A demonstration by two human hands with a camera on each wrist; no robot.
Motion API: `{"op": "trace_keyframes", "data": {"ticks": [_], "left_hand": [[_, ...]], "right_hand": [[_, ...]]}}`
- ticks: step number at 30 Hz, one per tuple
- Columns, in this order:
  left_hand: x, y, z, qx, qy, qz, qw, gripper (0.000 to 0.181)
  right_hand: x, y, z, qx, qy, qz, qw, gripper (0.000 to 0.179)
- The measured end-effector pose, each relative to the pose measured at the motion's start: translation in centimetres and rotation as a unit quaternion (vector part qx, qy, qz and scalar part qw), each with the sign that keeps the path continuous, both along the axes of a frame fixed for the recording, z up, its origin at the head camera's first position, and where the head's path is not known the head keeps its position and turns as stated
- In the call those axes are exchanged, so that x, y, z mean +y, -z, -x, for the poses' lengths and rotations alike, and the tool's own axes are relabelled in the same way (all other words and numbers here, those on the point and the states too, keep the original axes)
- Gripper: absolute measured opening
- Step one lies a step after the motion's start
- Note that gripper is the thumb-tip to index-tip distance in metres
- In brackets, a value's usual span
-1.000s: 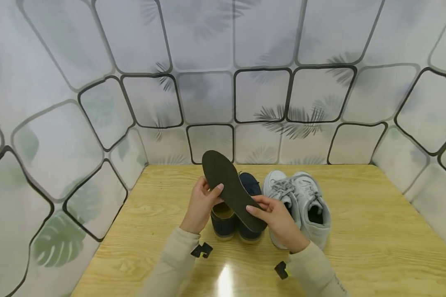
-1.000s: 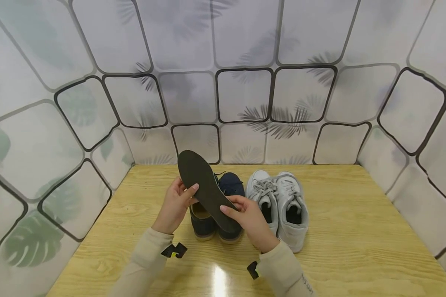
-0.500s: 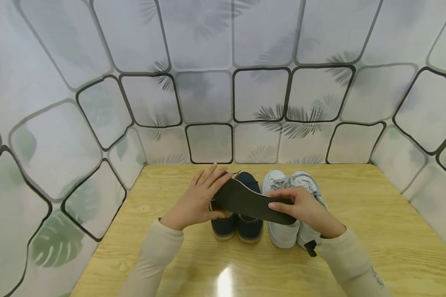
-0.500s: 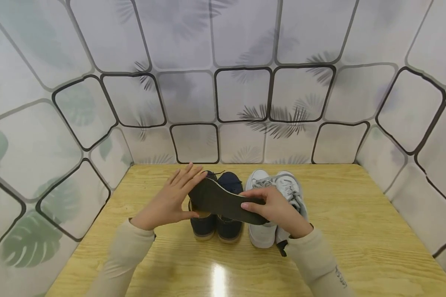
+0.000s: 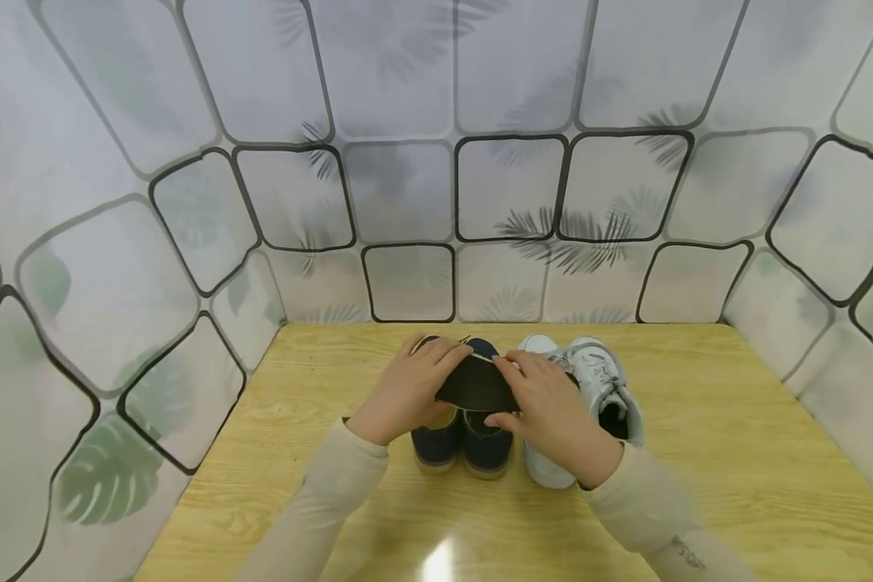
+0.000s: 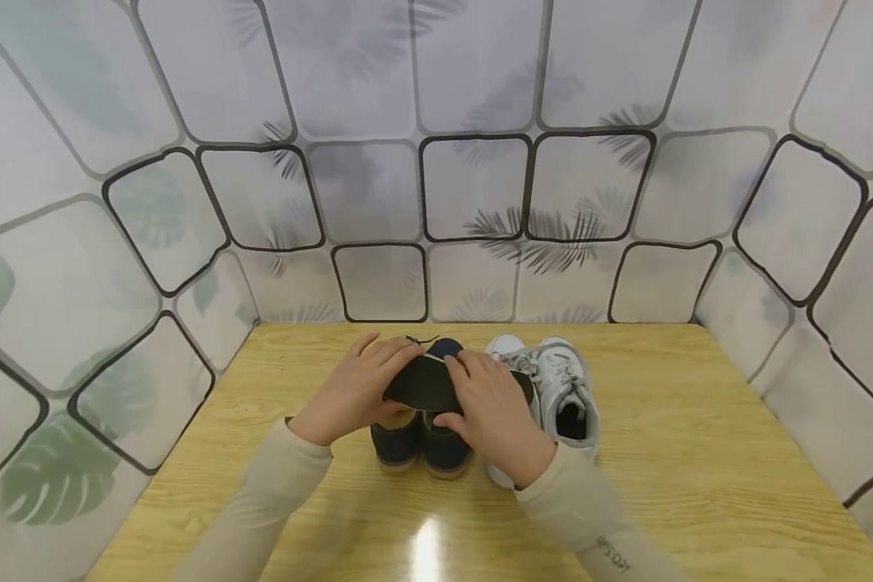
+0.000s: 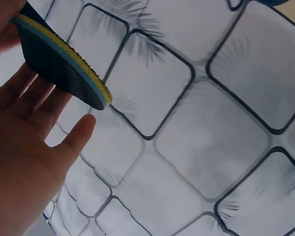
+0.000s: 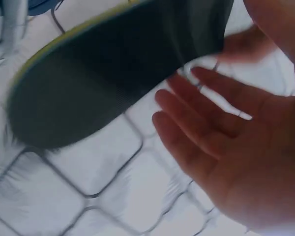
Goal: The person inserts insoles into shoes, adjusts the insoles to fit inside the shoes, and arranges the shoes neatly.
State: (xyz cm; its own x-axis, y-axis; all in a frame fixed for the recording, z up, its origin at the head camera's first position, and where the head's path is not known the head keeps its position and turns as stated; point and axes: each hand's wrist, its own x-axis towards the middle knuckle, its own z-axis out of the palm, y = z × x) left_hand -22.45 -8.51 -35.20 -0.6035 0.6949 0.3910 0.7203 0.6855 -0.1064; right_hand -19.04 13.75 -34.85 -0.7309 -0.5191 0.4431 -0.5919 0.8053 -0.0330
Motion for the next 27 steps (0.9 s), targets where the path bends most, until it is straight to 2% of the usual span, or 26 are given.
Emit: {"op": "trace_keyframes", "data": {"ticks": [3, 6, 9, 11, 13, 15, 17, 19, 20, 22, 24, 25, 27], "left_hand": [[0.4, -0.8, 0.1, 0.021, 0.005, 0.0, 0.9998, 0.076], [0.5, -1.4, 0.3, 0.027, 0.019, -0.017, 0.9993, 0.067], [0.1, -1.6, 0.6, 0.023, 0.037, -0.034, 0.9985, 0.056], [-0.3, -1.6, 0.9, 0.013, 0.049, -0.049, 0.9975, 0.053], [-0.8, -1.6, 1.3, 0.006, 0.046, -0.071, 0.9964, 0.058], [-1.4, -1.3, 1.7, 0.004, 0.023, -0.103, 0.9944, 0.065], [-2.1, -0.8, 2.2, 0.005, -0.01, -0.134, 0.991, 0.067], [-2.5, 0.3, 2.7, 0.001, -0.035, -0.154, 0.9874, 0.058], [-2.6, 1.0, 2.9, -0.005, -0.043, -0.153, 0.9873, 0.05], [-2.5, 2.7, 3.4, -0.025, -0.048, -0.133, 0.9896, 0.034], [-2.2, 4.5, 3.9, -0.046, -0.054, -0.099, 0.9925, 0.028], [-2.1, 5.4, 4.1, -0.053, -0.062, -0.079, 0.9935, 0.027], [-1.8, 6.7, 4.5, -0.053, -0.076, -0.055, 0.9942, 0.027]], "right_hand": [[-2.0, 0.1, 0.1, 0.06, 0.036, -0.056, 0.996, 0.083], [-3.1, 0.2, 0.3, 0.093, 0.07, -0.079, 0.99, 0.083], [-3.6, 0.1, 0.6, 0.11, 0.073, -0.08, 0.988, 0.078], [-3.7, 0.0, 0.7, 0.098, 0.059, -0.071, 0.9909, 0.067], [-3.6, -0.3, 1.0, 0.041, 0.043, -0.032, 0.9978, 0.053], [-3.4, -0.7, 1.4, -0.057, 0.033, 0.034, 0.9972, 0.042], [-2.9, -1.0, 1.8, -0.159, 0.037, 0.105, 0.981, 0.038], [-2.6, -1.0, 2.1, -0.247, 0.05, 0.154, 0.9552, 0.042], [-2.4, -0.9, 2.1, -0.281, 0.054, 0.161, 0.9445, 0.046], [-2.5, -0.6, 2.0, -0.336, 0.058, 0.154, 0.9274, 0.051], [-2.8, -0.3, 1.7, -0.377, 0.055, 0.133, 0.9149, 0.053], [-3.1, -0.2, 1.6, -0.392, 0.053, 0.121, 0.9105, 0.052], [-3.8, 0.1, 1.3, -0.403, 0.041, 0.1, 0.9088, 0.05]]}}
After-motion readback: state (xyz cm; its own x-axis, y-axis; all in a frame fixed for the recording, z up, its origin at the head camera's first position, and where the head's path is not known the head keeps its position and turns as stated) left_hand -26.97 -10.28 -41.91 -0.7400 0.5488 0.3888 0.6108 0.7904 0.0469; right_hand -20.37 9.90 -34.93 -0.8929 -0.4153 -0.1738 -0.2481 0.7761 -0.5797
